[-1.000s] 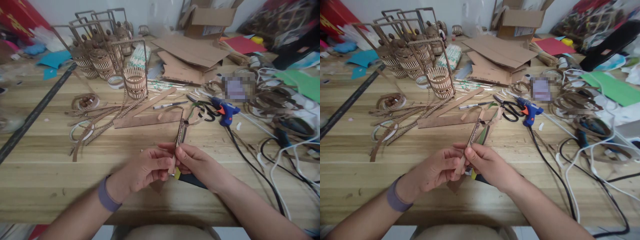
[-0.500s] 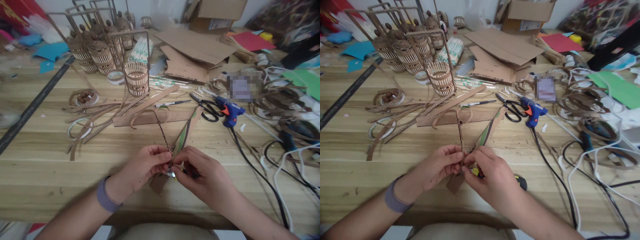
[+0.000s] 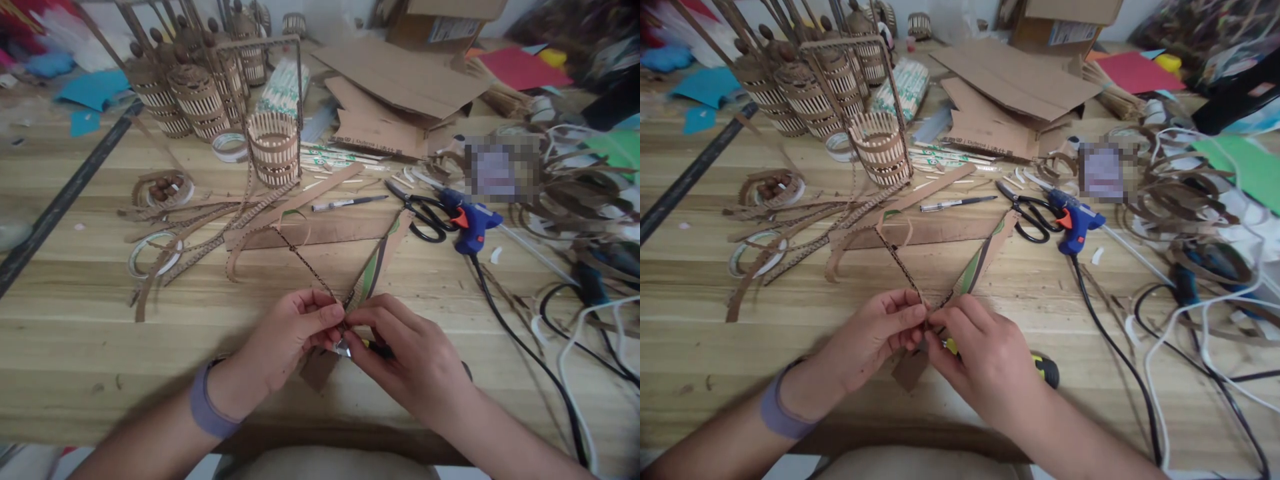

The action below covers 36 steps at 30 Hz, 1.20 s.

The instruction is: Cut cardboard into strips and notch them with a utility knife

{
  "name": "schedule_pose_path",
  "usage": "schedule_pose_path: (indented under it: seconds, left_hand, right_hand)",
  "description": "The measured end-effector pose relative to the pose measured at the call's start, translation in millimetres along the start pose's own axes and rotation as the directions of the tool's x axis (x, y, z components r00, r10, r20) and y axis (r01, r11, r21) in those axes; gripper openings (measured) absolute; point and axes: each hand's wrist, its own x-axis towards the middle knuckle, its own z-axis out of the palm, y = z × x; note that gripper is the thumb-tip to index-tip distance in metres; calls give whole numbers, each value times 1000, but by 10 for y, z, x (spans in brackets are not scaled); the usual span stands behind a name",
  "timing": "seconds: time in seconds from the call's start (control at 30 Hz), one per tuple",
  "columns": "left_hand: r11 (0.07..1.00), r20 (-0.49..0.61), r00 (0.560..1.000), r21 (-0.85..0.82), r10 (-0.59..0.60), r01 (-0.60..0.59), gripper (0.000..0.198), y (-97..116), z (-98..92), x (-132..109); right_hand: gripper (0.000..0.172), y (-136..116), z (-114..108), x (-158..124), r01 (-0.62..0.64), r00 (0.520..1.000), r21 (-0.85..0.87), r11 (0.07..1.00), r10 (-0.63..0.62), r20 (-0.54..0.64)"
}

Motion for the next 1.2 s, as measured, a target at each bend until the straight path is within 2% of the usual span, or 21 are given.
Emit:
schedule_pose_path:
  seconds: [0.13,0.4,0.5,0.67,0.9,1.2]
  left_hand:
    - [1000,-3,1000,3,4,-4,43,5,-7,-4]
    - [998,26,999,48,-37,36,45,-12,-43,-27]
    - [999,13,1000,31,-27,27,46,-18,-38,-27]
    - [1000,6,1000,28,2,-2,45,-13,-10,-25]
    - [1000,-20,1000,21,19,-18,45,-40,-4,-30]
    - [999,-6,999,39,36,-36,43,-54,-33,-21]
  right_hand:
    - [11,20,2,6,5,1000,53,999,-6,16]
    - [10,43,-84,76,-117,989,255,960,89,117]
    - [8,38,-90,86,-131,987,240,962,103,126]
    - [9,28,-39,51,-35,998,132,991,29,48]
    - [8,28,45,7,11,1000,21,1000,-11,-4]
    - [8,43,46,14,37,999,43,998,-37,-8]
